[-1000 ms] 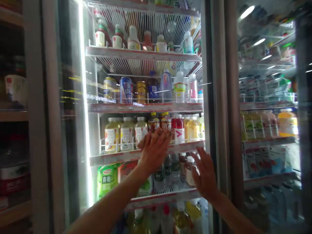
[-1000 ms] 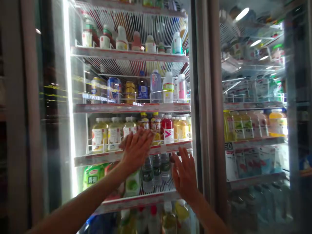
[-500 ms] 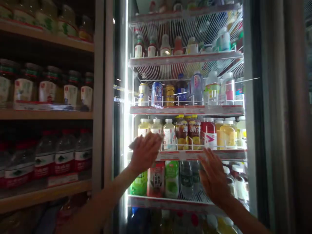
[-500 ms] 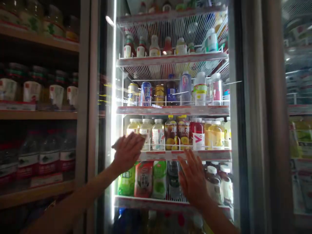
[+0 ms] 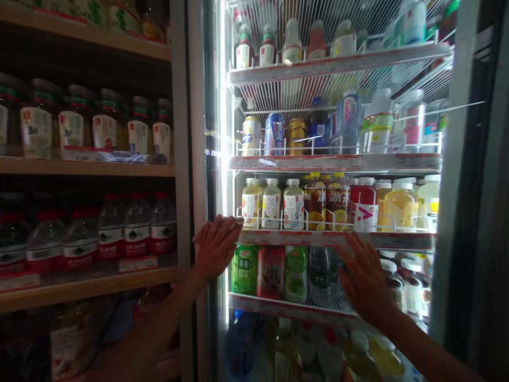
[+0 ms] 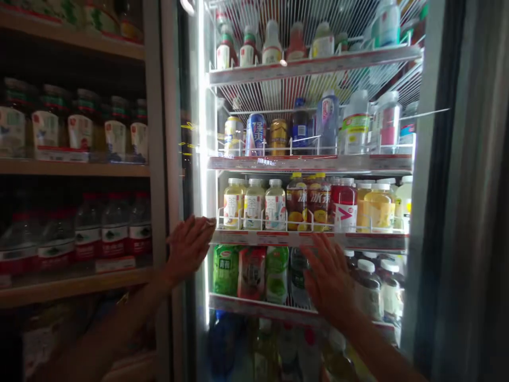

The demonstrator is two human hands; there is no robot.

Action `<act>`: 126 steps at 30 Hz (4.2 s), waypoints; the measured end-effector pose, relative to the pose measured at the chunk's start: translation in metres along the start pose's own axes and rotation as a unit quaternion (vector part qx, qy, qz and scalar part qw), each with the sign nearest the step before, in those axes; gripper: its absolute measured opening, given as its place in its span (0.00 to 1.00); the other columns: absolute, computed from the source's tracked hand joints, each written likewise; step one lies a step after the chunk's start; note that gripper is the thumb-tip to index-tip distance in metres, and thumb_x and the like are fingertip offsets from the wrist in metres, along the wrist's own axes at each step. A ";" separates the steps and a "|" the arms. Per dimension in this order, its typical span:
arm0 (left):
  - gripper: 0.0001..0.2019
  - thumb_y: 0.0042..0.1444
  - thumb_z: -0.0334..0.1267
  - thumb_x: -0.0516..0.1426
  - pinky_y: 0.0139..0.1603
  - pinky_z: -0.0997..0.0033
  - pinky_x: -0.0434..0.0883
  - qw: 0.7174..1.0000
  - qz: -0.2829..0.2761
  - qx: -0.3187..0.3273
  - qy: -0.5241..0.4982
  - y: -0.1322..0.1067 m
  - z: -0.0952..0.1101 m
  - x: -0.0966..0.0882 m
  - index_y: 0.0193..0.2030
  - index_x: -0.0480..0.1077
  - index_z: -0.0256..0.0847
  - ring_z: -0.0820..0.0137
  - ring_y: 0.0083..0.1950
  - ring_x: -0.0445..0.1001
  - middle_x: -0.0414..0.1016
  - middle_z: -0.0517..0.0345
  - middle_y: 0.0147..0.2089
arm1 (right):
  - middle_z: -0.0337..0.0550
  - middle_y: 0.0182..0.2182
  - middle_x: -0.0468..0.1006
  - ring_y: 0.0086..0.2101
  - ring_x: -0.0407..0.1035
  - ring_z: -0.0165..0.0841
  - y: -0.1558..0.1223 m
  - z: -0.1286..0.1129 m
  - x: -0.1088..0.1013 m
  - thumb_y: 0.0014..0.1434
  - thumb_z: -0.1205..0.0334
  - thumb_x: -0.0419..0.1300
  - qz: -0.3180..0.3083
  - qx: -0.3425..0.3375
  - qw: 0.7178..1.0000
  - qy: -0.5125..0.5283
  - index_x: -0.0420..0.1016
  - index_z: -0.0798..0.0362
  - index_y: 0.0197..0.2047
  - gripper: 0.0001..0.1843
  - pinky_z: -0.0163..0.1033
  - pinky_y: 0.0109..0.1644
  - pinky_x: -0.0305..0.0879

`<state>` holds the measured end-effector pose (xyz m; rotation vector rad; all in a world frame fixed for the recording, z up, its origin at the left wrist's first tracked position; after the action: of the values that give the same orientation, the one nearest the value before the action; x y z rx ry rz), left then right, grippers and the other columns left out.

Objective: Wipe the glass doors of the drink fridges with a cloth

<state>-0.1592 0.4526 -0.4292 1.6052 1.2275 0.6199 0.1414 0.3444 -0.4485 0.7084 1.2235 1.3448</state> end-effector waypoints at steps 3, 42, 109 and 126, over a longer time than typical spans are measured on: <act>0.19 0.57 0.41 0.52 0.66 0.51 0.46 0.993 -0.020 0.113 -0.038 -0.039 0.049 0.007 0.56 0.66 0.48 0.60 0.69 0.45 0.63 0.57 0.62 | 0.46 0.66 0.46 0.64 0.43 0.43 -0.007 -0.012 0.008 0.58 0.67 0.49 -0.005 -0.017 1.000 0.008 0.49 0.48 0.65 0.31 0.58 0.65 0.44; 0.24 0.61 0.40 0.46 0.63 0.49 0.52 0.975 0.143 -0.162 -0.054 0.211 0.027 -0.007 0.64 0.55 0.38 0.53 0.68 0.49 0.56 0.47 0.66 | 0.48 0.65 0.52 0.64 0.44 0.43 0.029 0.116 -0.053 0.62 0.63 0.46 0.118 0.093 0.977 -0.150 0.51 0.47 0.65 0.27 0.56 0.63 0.45; 0.23 0.60 0.39 0.49 0.66 0.55 0.46 0.965 0.014 0.232 -0.119 0.107 0.199 0.016 0.62 0.57 0.45 0.63 0.67 0.50 0.59 0.60 0.65 | 0.51 0.64 0.54 0.63 0.47 0.44 -0.046 0.097 -0.072 0.60 0.66 0.50 0.033 0.079 0.992 -0.095 0.53 0.49 0.64 0.28 0.58 0.61 0.52; 0.32 0.56 0.30 0.51 0.61 0.57 0.64 0.950 0.103 0.022 -0.293 0.092 0.188 0.007 0.67 0.46 0.42 0.62 0.66 0.55 0.61 0.47 0.62 | 0.46 0.58 0.65 0.57 0.61 0.35 0.001 -0.003 -0.003 0.61 0.69 0.47 0.154 0.198 0.954 0.166 0.54 0.46 0.63 0.28 0.45 0.55 0.67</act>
<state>0.0382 0.3849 -0.4196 1.7947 0.6421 0.2070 0.1390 0.3408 -0.4477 1.0153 1.7380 1.5328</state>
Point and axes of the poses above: each hand's wrist, its own y-axis towards the middle knuckle, its own x-axis out of the palm, z = x × y, the point moved 5 cm from there along y, towards the middle knuckle
